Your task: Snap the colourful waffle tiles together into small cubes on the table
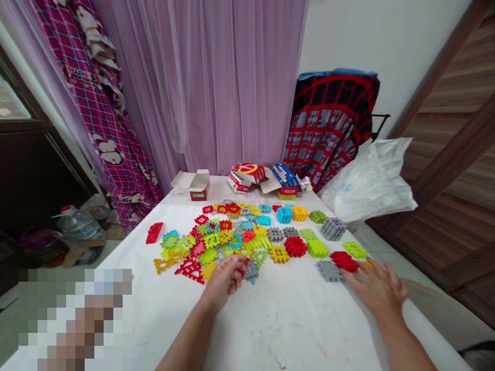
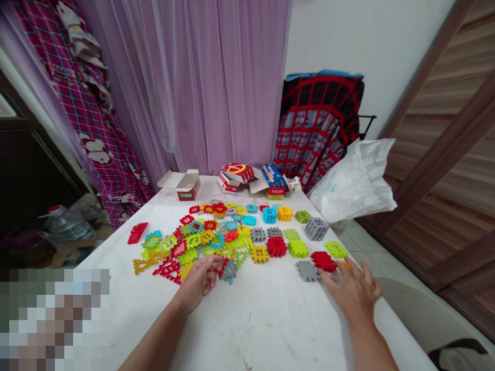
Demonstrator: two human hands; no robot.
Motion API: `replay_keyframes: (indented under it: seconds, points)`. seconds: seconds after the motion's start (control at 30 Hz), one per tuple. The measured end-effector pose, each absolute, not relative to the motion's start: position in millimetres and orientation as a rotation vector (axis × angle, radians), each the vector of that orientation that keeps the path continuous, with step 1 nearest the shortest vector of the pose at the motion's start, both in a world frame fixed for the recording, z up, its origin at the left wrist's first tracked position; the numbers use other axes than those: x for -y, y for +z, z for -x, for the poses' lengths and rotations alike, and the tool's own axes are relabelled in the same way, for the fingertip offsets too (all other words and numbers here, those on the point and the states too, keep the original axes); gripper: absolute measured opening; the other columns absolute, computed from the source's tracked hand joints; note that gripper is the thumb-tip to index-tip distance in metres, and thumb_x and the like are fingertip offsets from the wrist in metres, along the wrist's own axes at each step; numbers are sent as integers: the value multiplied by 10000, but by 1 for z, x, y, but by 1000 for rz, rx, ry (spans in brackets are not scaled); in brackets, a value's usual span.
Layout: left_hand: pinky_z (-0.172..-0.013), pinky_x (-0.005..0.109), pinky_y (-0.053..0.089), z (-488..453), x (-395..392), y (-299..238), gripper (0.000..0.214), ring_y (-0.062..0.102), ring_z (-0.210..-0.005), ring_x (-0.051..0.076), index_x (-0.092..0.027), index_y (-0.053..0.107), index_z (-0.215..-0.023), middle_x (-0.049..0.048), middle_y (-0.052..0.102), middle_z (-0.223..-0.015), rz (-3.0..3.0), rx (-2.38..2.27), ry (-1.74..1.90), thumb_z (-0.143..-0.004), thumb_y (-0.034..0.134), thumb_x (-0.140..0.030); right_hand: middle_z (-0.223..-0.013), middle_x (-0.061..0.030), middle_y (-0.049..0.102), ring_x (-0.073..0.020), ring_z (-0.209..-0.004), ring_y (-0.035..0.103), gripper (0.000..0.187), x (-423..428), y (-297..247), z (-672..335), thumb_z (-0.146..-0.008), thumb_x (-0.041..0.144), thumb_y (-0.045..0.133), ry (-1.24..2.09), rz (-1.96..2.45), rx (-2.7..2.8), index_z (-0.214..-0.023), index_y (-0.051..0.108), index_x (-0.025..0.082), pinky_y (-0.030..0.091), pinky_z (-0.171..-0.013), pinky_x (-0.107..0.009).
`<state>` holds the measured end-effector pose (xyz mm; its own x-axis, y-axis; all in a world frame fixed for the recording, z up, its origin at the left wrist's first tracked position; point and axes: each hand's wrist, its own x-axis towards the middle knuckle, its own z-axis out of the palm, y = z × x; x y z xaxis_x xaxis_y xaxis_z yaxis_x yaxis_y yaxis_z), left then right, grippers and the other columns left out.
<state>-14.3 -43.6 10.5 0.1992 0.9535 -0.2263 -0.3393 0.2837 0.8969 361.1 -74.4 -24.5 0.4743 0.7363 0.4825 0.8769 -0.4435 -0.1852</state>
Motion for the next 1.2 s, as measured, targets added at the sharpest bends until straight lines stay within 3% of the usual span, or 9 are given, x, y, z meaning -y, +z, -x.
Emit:
replay_keyframes:
  seconds: [0.3, 0.47, 0.57, 0.67, 0.73, 0.8, 0.9, 1.03, 1.2]
  points:
    - [-325, 165, 159, 14, 45, 2, 493, 403, -351, 7, -165, 666, -908, -29, 612, -684, -848, -969, 1105, -641, 711, -576, -1243, -97, 599, -359, -1290, 399, 386, 73, -23, -364, -757, 529, 423, -438, 2231, 1262, -997, 637, 316, 335, -972, -557]
    - [-311, 164, 231, 6, 50, 2, 468, 400, -331, 25, -164, 632, -788, -55, 568, -585, -967, -998, 1141, -638, 696, -603, -1167, -127, 635, -308, -1249, 468, 397, 82, -19, -360, -842, 427, 343, -606, 2077, 1266, -1004, 631, 208, 364, -998, -465]
    - [-334, 174, 286, 9, 53, 3, 423, 406, -336, 48, -178, 602, -725, -63, 532, -512, -1130, -1066, 1094, -717, 620, -600, -1119, -111, 657, -279, -1187, 519, 338, 83, -22, -356, -866, 366, 363, -724, 1938, 1356, -961, 641, 199, 385, -974, -418]
    - [-446, 210, 409, 32, 49, 3, 359, 527, -459, 101, -185, 614, -711, -27, 579, -548, -1411, -1254, 1163, -804, 545, -526, -1029, -92, 689, -272, -1055, 585, 271, 78, -27, -348, -856, 336, 435, -899, 1618, 1525, -907, 664, 200, 406, -923, -403]
    - [-660, 276, 490, 58, 44, 4, 228, 624, -690, 156, -198, 661, -825, 23, 676, -733, -1704, -1511, 1288, -830, 550, -397, -992, -75, 699, -265, -1006, 600, 224, 72, -28, -336, -842, 313, 486, -961, 1411, 1633, -892, 676, 206, 405, -914, -404]
    - [-870, 360, 454, 85, 38, 6, 196, 613, -962, 223, -204, 671, -965, 77, 690, -1007, -1986, -1772, 1243, -830, 562, -295, -1006, -74, 698, -265, -1017, 591, 196, 65, -27, -318, -841, 282, 510, -953, 1303, 1715, -897, 681, 204, 397, -919, -413]
    - [-922, 408, 404, 113, 29, 10, 282, 571, -1053, 272, -194, 647, -1089, 115, 648, -1140, -2146, -2084, 967, -830, 573, -280, -1034, -77, 695, -262, -1051, 575, 190, 56, -22, -281, -853, 251, 514, -854, 1206, 1787, -933, 679, 200, 401, -910, -412]
    - [-891, 416, 373, 121, 22, 18, 266, 560, -1030, 287, -196, 679, -1018, 117, 665, -1096, -2180, -2216, 682, -847, 560, -360, -1094, -75, 682, -263, -1105, 551, 184, 49, -16, -225, -858, 212, 513, -705, 1103, 1846, -953, 671, 203, 401, -924, -427]
    - [-870, 406, 343, 118, 17, 20, 271, 567, -948, 262, -221, 715, -836, 96, 699, -937, -2256, -2209, 633, -895, 472, -325, -1106, -57, 676, -255, -1136, 534, 186, 55, -20, -185, -861, 172, 511, -565, 1032, 1932, -954, 666, 218, 408, -930, -433]
